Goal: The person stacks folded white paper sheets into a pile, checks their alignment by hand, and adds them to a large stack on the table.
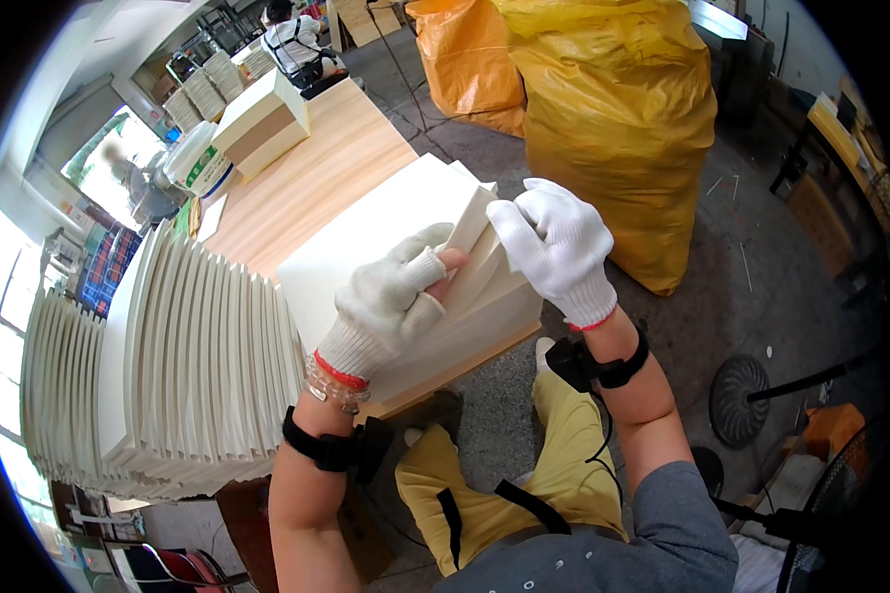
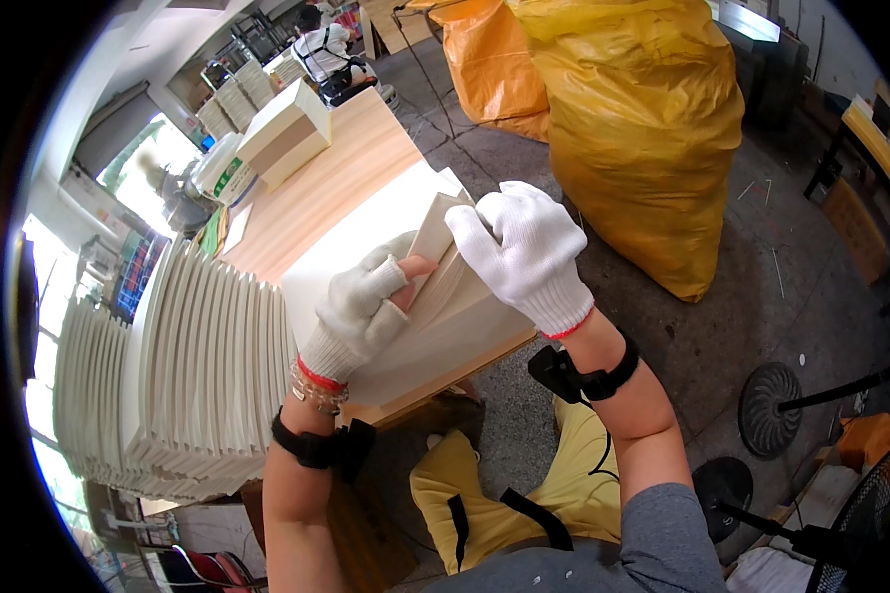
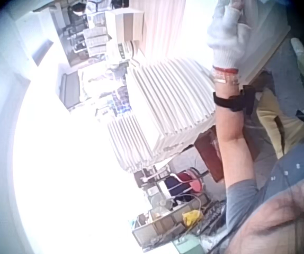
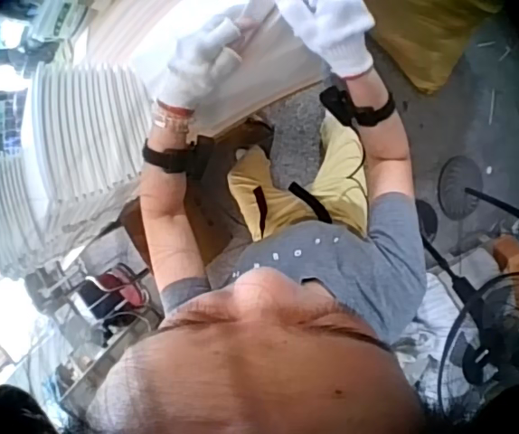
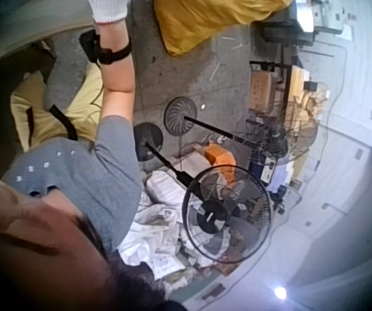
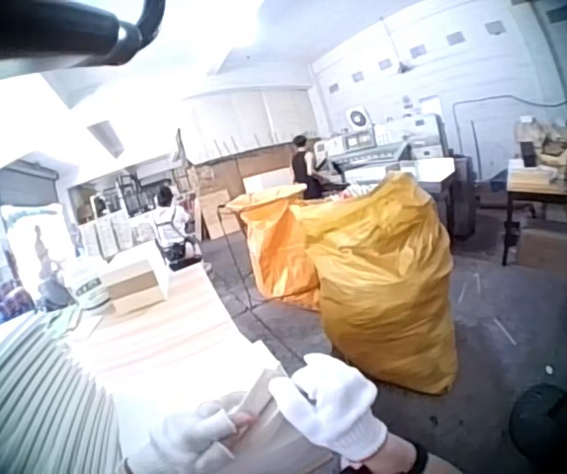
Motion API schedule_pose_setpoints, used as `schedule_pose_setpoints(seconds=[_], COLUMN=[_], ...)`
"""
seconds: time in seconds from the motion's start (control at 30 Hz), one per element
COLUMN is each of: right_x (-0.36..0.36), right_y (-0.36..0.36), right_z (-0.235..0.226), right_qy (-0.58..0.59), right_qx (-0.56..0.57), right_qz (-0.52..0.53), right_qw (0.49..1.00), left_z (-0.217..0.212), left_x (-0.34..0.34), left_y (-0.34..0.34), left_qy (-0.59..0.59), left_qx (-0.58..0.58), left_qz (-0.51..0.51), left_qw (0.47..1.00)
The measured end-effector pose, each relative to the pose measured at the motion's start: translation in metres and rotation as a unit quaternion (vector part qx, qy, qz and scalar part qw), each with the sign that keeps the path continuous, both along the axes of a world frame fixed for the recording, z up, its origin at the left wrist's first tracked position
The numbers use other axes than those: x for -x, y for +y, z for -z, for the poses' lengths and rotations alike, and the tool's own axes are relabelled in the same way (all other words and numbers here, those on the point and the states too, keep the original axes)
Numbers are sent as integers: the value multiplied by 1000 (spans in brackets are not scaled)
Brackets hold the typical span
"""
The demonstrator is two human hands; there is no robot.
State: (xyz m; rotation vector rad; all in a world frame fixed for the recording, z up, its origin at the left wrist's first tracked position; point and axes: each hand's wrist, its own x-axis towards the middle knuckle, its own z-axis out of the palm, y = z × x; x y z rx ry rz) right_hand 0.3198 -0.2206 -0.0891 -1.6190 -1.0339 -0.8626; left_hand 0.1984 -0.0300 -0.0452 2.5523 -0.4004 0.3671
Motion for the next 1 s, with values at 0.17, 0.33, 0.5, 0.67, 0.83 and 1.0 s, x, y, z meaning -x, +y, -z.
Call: schedule_pose_setpoints(seconds=[0.17, 0.33, 0.5, 0.67, 0.83, 1.0], right_x=[2, -4, -8, -28, -60, -51], right_y=[-1, -3, -7, -37, -7, -6], right_z=[-2, 2, 0, -6, 0, 4], right_qy=[9, -69, -164, 209, 656, 563], right_qx=[3, 21, 51, 77, 96, 141], right_qz=[-19, -11, 23, -271, -342, -396], right_qw=[1000, 997, 985, 937, 666, 712], left_z=[5, 5, 7, 10, 11, 19], left_x=[1, 0, 4, 9, 13, 19], left_y=[-3, -1, 1, -4, -12, 8], left_qy=[-51, -49, -29, -90, -73, -50], left_qx=[-14, -14, 29, -24, -61, -45], left_qz=[-28, -27, -26, -36, -63, -75], left_qw=[998, 998, 999, 995, 993, 995])
